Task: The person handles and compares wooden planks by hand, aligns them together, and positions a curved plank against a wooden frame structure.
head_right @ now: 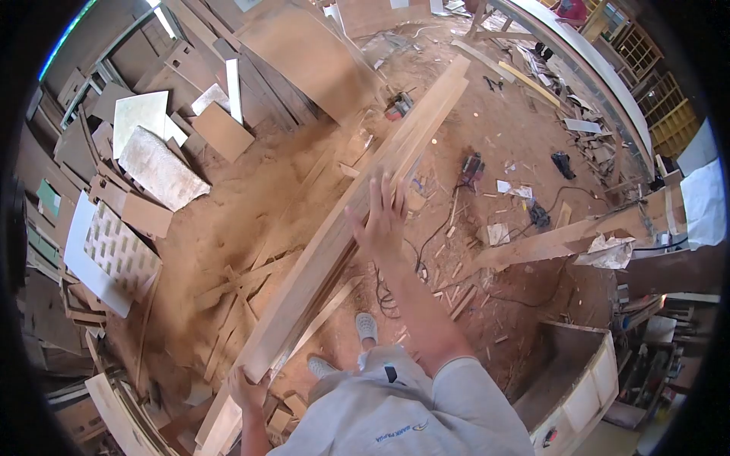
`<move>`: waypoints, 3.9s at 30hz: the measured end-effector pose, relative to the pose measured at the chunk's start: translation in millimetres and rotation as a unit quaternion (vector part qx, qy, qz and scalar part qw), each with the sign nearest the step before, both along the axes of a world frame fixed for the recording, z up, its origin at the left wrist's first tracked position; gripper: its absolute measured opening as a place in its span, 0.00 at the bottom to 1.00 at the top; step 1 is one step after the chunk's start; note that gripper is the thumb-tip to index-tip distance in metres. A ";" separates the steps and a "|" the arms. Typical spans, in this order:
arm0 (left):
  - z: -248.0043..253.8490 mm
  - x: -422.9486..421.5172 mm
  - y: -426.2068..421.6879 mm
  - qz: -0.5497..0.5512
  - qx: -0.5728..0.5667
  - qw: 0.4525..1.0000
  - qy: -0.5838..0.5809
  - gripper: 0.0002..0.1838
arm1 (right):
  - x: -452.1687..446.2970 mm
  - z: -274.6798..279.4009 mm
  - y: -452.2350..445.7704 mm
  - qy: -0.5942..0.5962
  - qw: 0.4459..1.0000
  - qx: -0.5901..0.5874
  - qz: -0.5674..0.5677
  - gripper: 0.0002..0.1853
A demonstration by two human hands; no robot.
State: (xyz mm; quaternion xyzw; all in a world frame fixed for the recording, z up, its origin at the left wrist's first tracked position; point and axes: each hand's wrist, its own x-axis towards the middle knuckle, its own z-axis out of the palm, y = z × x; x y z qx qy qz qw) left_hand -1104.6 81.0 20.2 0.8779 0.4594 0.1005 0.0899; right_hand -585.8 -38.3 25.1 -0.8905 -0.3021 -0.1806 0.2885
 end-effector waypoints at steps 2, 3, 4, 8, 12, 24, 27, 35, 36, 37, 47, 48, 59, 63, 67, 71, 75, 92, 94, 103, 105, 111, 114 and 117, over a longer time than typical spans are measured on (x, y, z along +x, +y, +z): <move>-5.6 -2.8 0.6 -0.007 0.012 1.000 0.003 0.34 | 50.7 -3.5 4.1 -0.007 0.999 -0.009 -0.040 0.44; -7.7 -2.9 1.9 -0.011 0.019 1.000 0.005 0.34 | 74.4 -3.8 5.6 -0.010 0.998 -0.012 -0.060 0.44; -7.8 -1.8 2.1 -0.013 0.021 1.000 0.014 0.34 | 95.6 -0.5 6.5 -0.001 0.997 -0.030 -0.078 0.44; 2.5 4.9 2.4 -0.018 0.021 0.999 0.038 0.34 | 134.7 0.8 5.6 0.025 0.991 -0.065 -0.111 0.41; 0.3 0.2 9.2 -0.023 -0.034 0.998 0.039 0.35 | 120.6 2.4 -7.6 0.173 0.976 0.115 -0.060 0.31; 44.8 27.9 25.6 -0.012 -0.234 0.967 0.096 0.33 | -125.0 -117.3 -40.4 0.638 0.668 0.381 -0.040 0.25; 40.1 21.6 16.5 -0.032 -0.241 0.967 0.079 0.33 | -113.9 -122.6 -40.6 0.716 0.557 0.419 0.030 0.33; 74.9 14.0 -87.8 0.007 -0.310 0.938 0.155 0.41 | -139.4 -116.8 -48.7 0.820 0.265 0.495 0.111 0.56; 70.3 13.4 -101.0 0.018 -0.323 0.933 0.156 0.40 | -143.7 -81.4 -51.6 0.827 0.246 0.488 0.130 0.53; 66.6 12.8 -115.3 0.029 -0.336 0.928 0.156 0.40 | -149.9 -162.6 -60.4 0.792 0.167 0.574 0.129 0.46; 57.1 -39.7 -182.8 0.088 -0.363 0.925 0.063 0.44 | -175.3 -117.7 -105.4 0.809 0.209 0.541 0.097 0.46; 60.6 -43.9 -188.4 0.104 -0.369 0.922 0.045 0.45 | -179.0 -107.5 -106.2 0.809 0.187 0.545 0.116 0.48; 42.1 -104.4 -224.3 0.070 -0.128 0.918 -0.370 0.36 | -260.0 146.9 -124.5 0.629 0.444 0.565 0.296 0.50; 68.4 -129.3 -209.2 0.032 -0.296 0.806 -0.511 0.38 | -290.1 199.3 -150.7 0.641 0.440 0.409 0.477 0.56; 91.2 -135.8 -199.7 -0.067 -0.246 0.792 -0.555 0.59 | -333.5 264.4 -146.0 0.534 0.311 0.329 0.714 0.70; 69.9 -132.5 -191.2 -0.059 -0.221 0.703 -0.674 0.54 | -368.7 173.5 -180.2 0.352 0.589 0.152 0.711 0.78; 109.9 -111.4 -195.3 -0.089 -0.175 0.767 -0.611 0.39 | -420.3 107.1 -221.3 0.407 0.666 0.106 0.616 0.60; 214.1 -86.4 -214.3 -0.122 -0.255 0.475 -0.833 0.19 | -263.4 140.2 -218.0 0.186 0.717 -0.061 0.670 0.36; 171.5 -77.9 -216.3 -0.112 -0.261 0.427 -0.858 0.17 | -234.6 154.5 -196.8 0.241 0.650 -0.064 0.718 0.35; 52.6 -24.8 -244.4 -0.127 -0.250 0.272 -0.921 0.16 | -187.0 129.4 -111.4 0.390 0.497 -0.546 0.550 0.37; 42.7 -12.7 -247.2 -0.102 -0.236 0.244 -0.935 0.16 | -176.1 136.9 -115.5 0.377 0.526 -0.519 0.559 0.41; 24.9 41.0 -237.3 -0.050 -0.252 0.155 -0.954 0.18 | -168.6 201.7 -100.3 0.306 0.616 -0.512 0.514 0.38; 11.7 66.9 -226.9 -0.059 -0.284 0.102 -0.952 0.19 | -143.2 190.4 -106.8 0.246 0.656 -0.493 0.517 0.39; -2.6 90.4 -217.6 -0.089 -0.332 0.052 -0.938 0.21 | -133.3 208.4 -107.9 0.206 0.691 -0.480 0.499 0.39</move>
